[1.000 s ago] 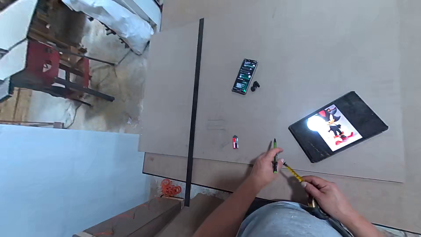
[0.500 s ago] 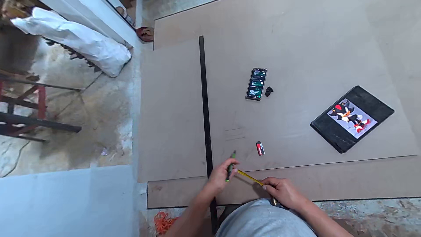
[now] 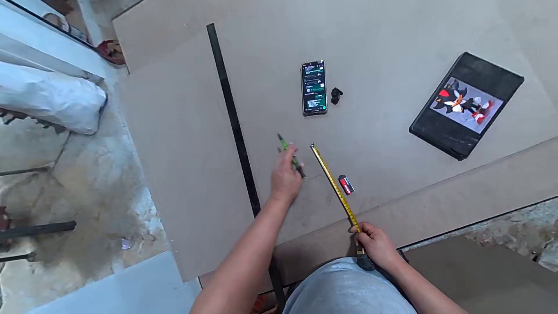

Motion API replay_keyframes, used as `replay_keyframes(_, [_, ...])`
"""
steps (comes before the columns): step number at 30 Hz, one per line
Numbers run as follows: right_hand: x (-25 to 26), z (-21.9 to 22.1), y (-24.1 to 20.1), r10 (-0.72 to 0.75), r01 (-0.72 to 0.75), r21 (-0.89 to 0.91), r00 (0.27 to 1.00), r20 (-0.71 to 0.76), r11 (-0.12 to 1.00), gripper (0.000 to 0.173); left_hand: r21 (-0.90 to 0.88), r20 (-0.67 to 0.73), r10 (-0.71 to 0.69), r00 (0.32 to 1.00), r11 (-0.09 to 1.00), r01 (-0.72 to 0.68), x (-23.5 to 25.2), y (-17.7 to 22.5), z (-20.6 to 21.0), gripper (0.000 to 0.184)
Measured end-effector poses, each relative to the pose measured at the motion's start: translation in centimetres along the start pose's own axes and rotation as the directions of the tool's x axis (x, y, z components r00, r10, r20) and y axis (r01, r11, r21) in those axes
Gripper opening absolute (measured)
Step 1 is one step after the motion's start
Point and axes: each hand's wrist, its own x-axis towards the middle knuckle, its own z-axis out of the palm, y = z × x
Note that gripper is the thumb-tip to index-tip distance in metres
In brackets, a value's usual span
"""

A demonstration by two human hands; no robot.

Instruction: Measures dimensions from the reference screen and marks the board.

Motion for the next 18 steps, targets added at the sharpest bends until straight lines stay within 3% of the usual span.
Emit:
replay_keyframes(3, [0.3,0.5,-0.1,0.006,-0.007,-0.054,1.000,-0.021,0.998,0.030,0.088,0.068,0.235,0.970,0.967,-0.240,-0.8,0.7,3.2,0.044])
replay_keyframes(5, [0.3,0.8,-0.6,0.017,-0.020,-0.083,0.999,-0.035,0.996,0.033,0.110,0.140,0.319,0.937,0.936,-0.335,-1.4,0.2,4.7,0.040])
replay_keyframes(15, [1.8,2.2,-2.9,0.139,-0.129,0.116,0.986,-0.089,0.985,0.023,0.082,0.253,0.322,0.912,0.933,-0.352,-0.8,-1.6,4.5,0.037])
replay_keyframes(18, [2.2,2.6,-3.1,0.150,-0.140,0.074,0.977,-0.150,0.987,0.026,0.095,0.244,0.294,0.924,0.941,-0.324,-1.2,-1.2,4.8,0.049])
